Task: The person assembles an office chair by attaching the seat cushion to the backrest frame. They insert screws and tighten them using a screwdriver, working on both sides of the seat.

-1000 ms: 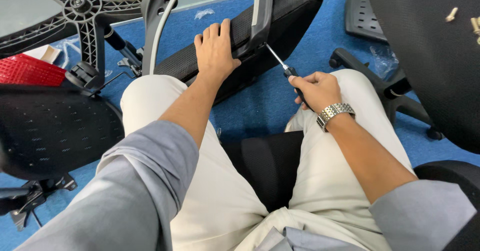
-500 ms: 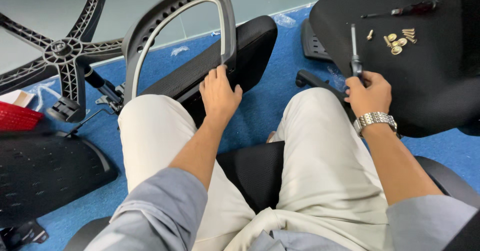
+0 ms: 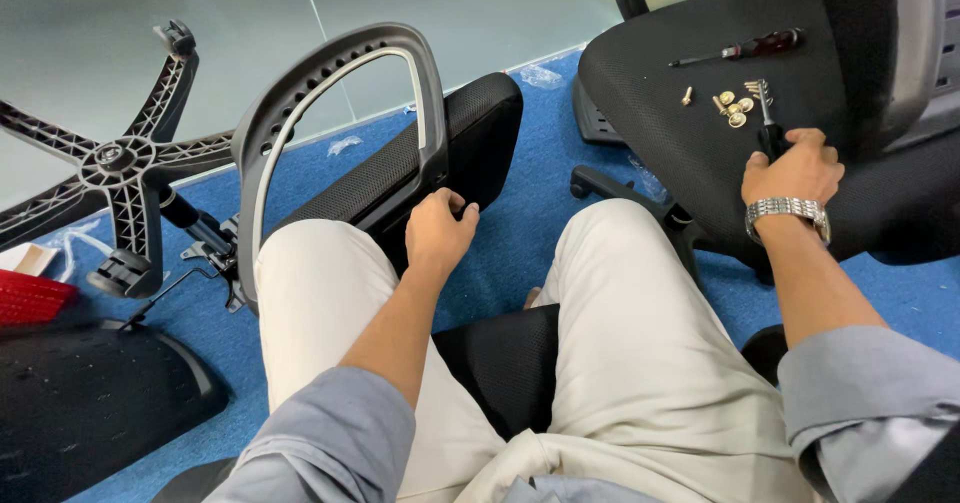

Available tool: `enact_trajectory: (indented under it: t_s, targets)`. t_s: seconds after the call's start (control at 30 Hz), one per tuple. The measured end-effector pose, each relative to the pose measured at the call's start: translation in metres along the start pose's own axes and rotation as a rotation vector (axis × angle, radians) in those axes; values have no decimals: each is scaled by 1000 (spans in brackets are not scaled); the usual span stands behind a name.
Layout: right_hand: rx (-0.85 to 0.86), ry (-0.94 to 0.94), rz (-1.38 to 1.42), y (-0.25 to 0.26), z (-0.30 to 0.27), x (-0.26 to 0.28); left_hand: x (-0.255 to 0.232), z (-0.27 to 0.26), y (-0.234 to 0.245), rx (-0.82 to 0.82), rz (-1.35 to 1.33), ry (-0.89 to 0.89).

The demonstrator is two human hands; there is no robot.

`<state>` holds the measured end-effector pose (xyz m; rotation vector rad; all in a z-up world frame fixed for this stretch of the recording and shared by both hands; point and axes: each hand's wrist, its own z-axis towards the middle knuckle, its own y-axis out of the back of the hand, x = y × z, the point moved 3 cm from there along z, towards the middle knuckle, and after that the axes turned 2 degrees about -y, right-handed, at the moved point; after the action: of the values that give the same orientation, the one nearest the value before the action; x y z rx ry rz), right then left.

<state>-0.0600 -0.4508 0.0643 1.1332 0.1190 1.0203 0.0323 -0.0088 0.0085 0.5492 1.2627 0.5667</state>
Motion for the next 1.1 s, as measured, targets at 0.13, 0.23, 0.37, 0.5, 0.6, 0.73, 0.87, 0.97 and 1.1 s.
enact_trajectory:
  t_s: [0.13,0.23,0.37,0.5,0.6,0.73,0.87,0.97,1.1]
  targets:
    - [-36,139,-131,10,5,20,-9,-5,-2,-8,-45,42]
    - [27,221,-33,-2,14,40,-11,-11,-5,-8,-49,55]
    - [215,309,104,-37,40,74,-7,-14,-5,-14,-42,51]
    - [214,399,5,-65,57,98,-3,-13,-2,-4,-40,102]
    - [302,260,-14,-81,57,97,-3,-14,-1,9,-38,123]
    - [265,195,-22,-84,54,91,-5,-15,-1,32,-34,142]
    - [233,257,-39,-72,52,95,-5,-15,-3,48,-34,159]
    - [225,310,219,-59,31,102,-3,-14,-4,27,-14,115]
    - [386,328,541,-53,-26,137,-1,-14,-4,29,-13,132]
